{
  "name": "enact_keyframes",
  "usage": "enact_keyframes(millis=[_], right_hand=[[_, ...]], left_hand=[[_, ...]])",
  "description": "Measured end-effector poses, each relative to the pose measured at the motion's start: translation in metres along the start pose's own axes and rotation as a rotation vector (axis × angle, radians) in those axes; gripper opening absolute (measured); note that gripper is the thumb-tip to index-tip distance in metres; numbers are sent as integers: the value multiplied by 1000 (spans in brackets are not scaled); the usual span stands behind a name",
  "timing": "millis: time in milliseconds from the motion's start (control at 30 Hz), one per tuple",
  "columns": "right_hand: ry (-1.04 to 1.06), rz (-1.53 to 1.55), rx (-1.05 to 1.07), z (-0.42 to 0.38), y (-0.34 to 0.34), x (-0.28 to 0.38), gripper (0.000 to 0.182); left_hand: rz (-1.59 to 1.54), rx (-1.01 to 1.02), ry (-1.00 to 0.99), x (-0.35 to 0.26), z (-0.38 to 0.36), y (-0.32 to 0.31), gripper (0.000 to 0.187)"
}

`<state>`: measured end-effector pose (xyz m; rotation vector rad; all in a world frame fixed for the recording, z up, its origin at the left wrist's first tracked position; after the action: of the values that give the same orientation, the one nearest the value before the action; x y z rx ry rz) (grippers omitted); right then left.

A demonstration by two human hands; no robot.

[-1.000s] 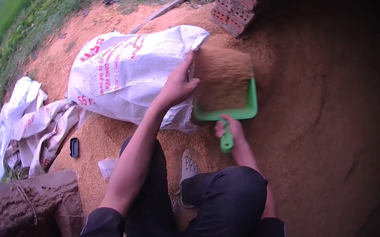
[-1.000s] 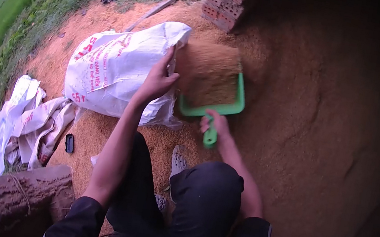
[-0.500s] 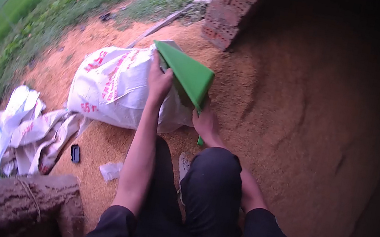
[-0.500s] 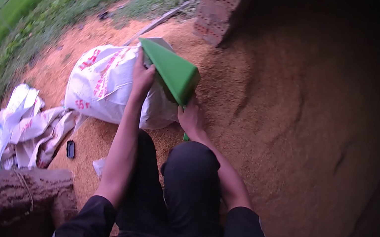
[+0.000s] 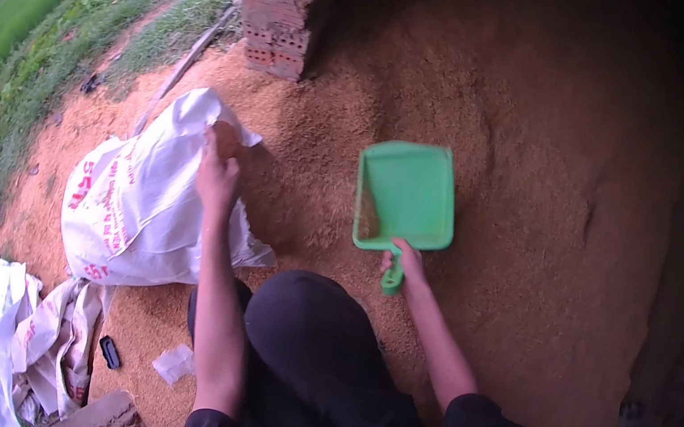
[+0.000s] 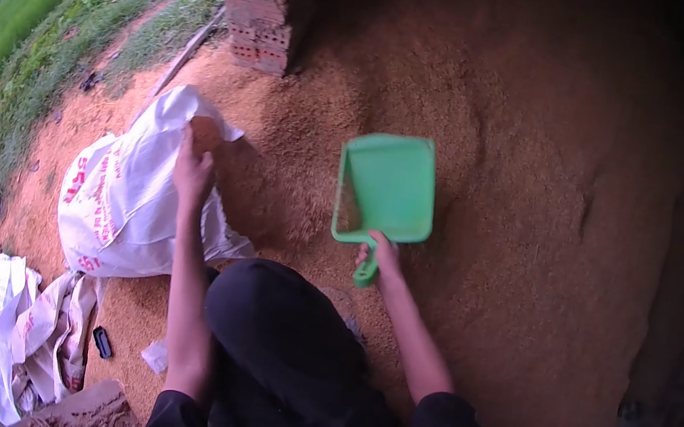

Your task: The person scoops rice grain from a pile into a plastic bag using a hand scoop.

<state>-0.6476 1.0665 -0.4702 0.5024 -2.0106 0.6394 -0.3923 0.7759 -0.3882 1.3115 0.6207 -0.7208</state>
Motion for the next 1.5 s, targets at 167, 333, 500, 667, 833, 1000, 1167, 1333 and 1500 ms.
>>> enact_keyframes(millis=[167,333,500,667,833,1000,1167,1333,1500], right_hand=[[-408,703,-229,7,111,-34,16],[-501,960,-263,68,129,-19,16],[-406,709,-181,120,103,-26,19],[-319,546,26,248,132,56,20],[-347,636,113,337,109,130,17],[-384,575,122,404,107,150,17],[-393,726,232,458,73,177,18],[-140,688,239,482,41,163,20],[-129,708,372,433,53,140,24]], left_hand=[[-11,25,-33,16,12,-9,68],[-156,80,10,16,10,-10,66],[-18,68,-11,-10,2,10,70],[-83,139,116,-37,-5,33,76],[-23,119,117,-51,-7,26,76],[-76,210,140,-53,-9,21,77],[244,233,-36,-70,-5,33,78],[244,339,59,-75,-13,54,73],[434,395,-3,-89,-7,58,72]])
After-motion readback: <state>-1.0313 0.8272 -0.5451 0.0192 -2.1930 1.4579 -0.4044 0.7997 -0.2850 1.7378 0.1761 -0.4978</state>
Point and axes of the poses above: each hand's wrist, its own z-axis towards the middle knuckle, its own y-axis out of the back of the hand, x = y × z, the point moved 4 cm from there along z, towards the middle knuckle, and after that the axes turned 12 degrees about y, right-handed, at the moved point
